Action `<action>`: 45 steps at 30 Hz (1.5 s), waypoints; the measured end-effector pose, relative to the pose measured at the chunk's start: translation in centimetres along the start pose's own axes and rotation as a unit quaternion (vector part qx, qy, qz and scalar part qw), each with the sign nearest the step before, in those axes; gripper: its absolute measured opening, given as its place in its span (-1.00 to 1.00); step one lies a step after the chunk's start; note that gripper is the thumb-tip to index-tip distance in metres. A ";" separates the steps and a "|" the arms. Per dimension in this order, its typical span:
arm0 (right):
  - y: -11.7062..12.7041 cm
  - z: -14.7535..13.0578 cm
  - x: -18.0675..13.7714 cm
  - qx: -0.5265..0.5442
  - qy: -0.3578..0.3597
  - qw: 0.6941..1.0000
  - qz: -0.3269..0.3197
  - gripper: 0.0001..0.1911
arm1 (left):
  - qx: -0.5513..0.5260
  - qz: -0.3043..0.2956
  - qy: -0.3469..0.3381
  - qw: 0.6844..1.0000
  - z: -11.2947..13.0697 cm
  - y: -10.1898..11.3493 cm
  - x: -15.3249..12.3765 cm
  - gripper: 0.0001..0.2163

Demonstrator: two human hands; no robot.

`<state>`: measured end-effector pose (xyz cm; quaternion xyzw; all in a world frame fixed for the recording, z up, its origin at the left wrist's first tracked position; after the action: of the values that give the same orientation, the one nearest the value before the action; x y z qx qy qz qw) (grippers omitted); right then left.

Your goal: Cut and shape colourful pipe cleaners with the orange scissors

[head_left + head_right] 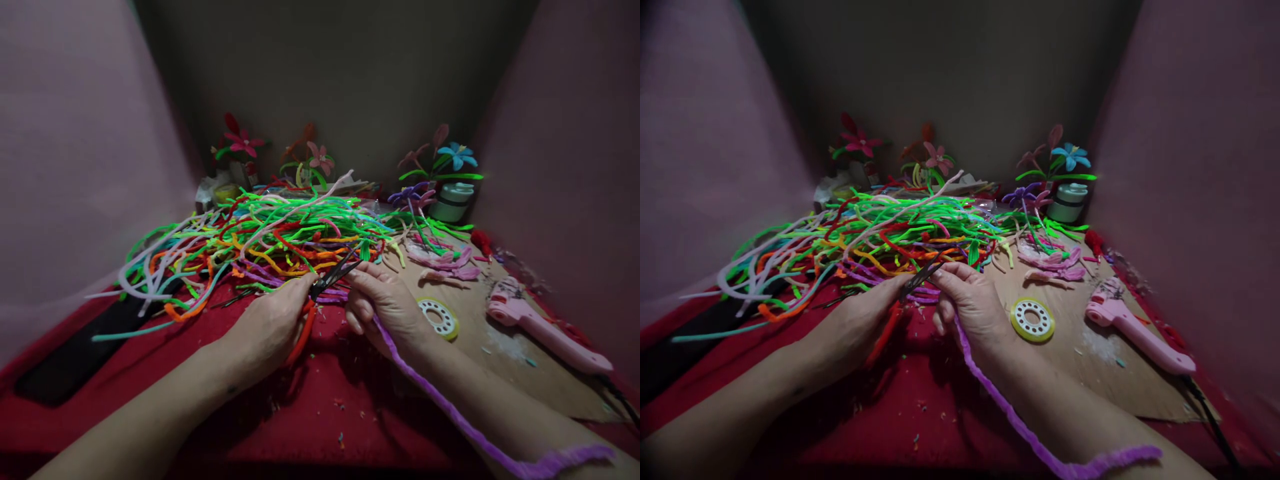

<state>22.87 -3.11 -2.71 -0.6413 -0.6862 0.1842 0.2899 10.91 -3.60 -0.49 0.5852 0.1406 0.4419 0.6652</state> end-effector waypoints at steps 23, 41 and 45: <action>-1.3 0.8 -0.2 0.063 -0.069 0.993 -0.070 -0.84 | -0.134 -0.066 0.030 0.988 0.2 -0.8 -0.4 -0.51; -1.3 1.1 -0.3 0.040 -0.097 0.989 -0.103 -0.81 | -0.120 -0.047 -0.008 0.992 0.1 -0.9 -0.5 -0.52; -1.3 1.2 -0.2 0.036 -0.098 0.989 -0.103 -0.80 | -0.121 -0.048 -0.007 0.992 0.2 -0.6 -0.5 -0.52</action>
<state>21.12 -3.33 -2.86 -0.5353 -0.7664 0.2404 0.2615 11.00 -4.02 -1.15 0.4962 0.1098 0.4190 0.7525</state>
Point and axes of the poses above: each hand's wrist, its own x-axis towards the middle knuckle, its own y-axis out of the back of the hand, z = x × y, the point moved 7 cm from there along x, towards the middle knuckle, and after that the axes turned 10 degrees about y, right-handed, at the moved point
